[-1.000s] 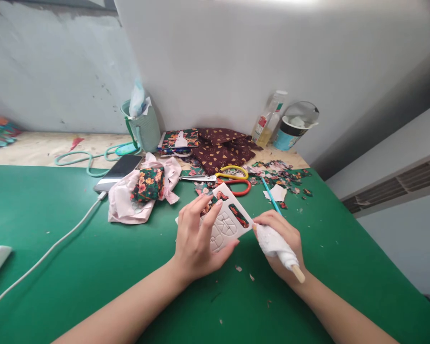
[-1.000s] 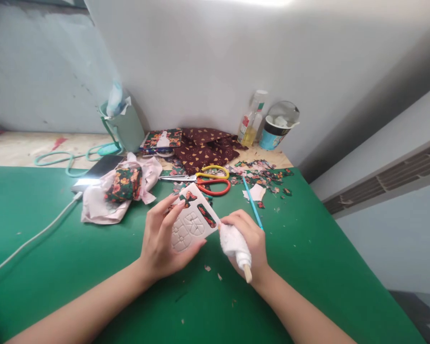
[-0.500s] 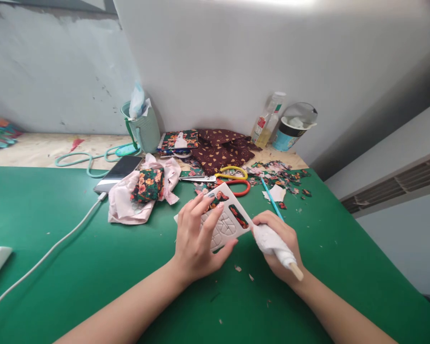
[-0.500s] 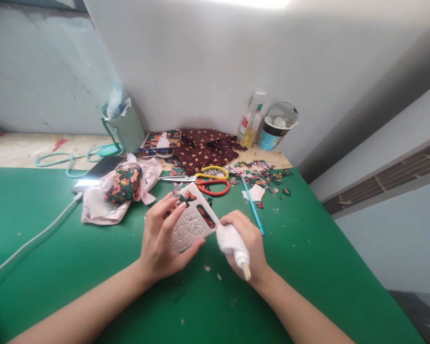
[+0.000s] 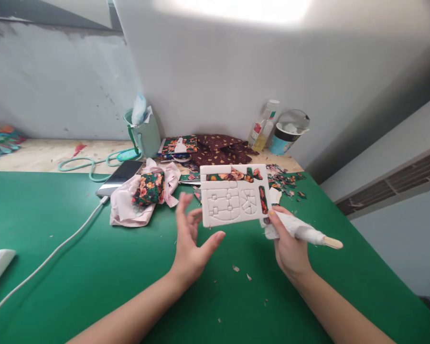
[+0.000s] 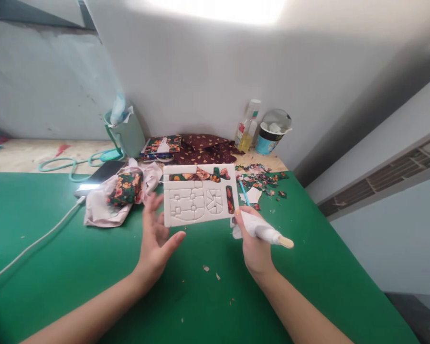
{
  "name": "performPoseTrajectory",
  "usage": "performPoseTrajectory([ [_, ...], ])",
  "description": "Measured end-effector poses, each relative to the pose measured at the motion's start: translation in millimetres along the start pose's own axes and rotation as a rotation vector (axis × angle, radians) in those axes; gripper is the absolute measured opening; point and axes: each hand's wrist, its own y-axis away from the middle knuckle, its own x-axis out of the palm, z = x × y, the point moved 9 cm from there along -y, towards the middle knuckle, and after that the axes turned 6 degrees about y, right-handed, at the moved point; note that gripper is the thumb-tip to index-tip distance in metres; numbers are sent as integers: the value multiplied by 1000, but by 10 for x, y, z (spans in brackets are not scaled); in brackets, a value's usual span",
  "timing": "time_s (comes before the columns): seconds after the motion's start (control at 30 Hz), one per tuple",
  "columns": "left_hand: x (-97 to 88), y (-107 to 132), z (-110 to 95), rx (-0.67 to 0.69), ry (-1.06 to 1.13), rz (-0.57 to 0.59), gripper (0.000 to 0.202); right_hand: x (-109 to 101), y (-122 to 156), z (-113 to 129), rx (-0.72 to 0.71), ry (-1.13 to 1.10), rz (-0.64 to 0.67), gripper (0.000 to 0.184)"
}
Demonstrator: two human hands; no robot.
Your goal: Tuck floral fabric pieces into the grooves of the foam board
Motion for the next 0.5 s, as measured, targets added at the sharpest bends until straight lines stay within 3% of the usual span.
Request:
performPoseTrajectory([
  [0.1,275,91,187,-313,118,191,38,138,61,96,-24,49,113,18],
  [0.2,403,170,202,-415,143,243,20,312,151,304,-160,147,238,18],
  [0.37,363,243,345,-574,361,91,18,471,267,492,-466,298,377,5],
  [0.5,283,317,442,-699,453,-50,21,405,199,484,-629,458,387,34],
])
